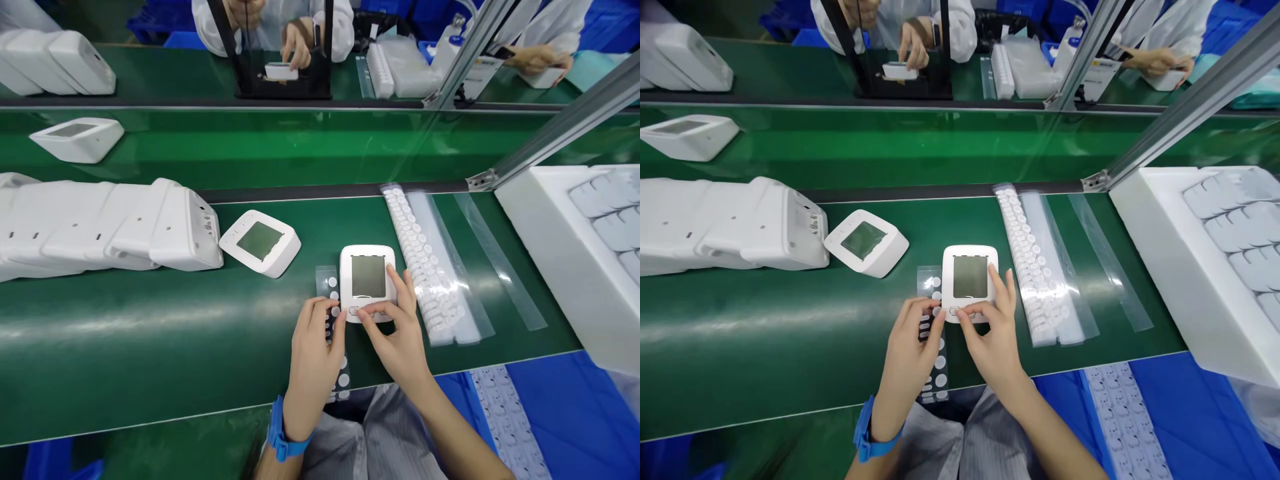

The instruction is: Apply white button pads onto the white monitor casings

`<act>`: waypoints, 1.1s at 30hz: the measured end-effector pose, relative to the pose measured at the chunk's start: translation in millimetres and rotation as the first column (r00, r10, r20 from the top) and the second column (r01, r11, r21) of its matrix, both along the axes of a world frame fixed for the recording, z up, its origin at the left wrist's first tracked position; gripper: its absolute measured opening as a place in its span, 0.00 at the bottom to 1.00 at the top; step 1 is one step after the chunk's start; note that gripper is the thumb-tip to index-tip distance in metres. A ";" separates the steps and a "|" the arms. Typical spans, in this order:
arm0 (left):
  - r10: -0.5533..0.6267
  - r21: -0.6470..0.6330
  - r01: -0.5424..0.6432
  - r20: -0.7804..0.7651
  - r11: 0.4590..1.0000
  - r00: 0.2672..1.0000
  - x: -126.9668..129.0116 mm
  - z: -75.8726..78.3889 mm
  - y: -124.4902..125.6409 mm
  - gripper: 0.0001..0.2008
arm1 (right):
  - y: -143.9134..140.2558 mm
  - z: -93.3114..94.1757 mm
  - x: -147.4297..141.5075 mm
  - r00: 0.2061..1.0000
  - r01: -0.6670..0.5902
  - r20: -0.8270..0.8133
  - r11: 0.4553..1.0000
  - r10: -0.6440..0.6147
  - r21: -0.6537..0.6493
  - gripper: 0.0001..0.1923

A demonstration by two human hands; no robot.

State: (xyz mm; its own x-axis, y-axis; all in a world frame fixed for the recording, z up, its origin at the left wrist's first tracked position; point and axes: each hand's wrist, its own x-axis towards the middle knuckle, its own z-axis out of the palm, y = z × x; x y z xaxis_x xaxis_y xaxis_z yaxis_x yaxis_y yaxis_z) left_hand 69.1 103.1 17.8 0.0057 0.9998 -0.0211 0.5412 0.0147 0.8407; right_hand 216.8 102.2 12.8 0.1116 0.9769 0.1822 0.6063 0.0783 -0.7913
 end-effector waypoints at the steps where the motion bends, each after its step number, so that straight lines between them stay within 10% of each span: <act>1: 0.005 0.011 -0.005 -0.009 1.000 1.000 1.4 -0.8 0.9 0.06 | 0.4 1.0 -0.5 1.000 0.000 -0.001 1.000 0.000 -0.002 0.07; 33: -0.001 0.010 0.002 -0.072 1.000 0.997 4.4 -0.8 5.3 0.03 | 7.2 11.0 -3.1 0.999 -0.023 0.049 0.999 0.025 -0.037 0.06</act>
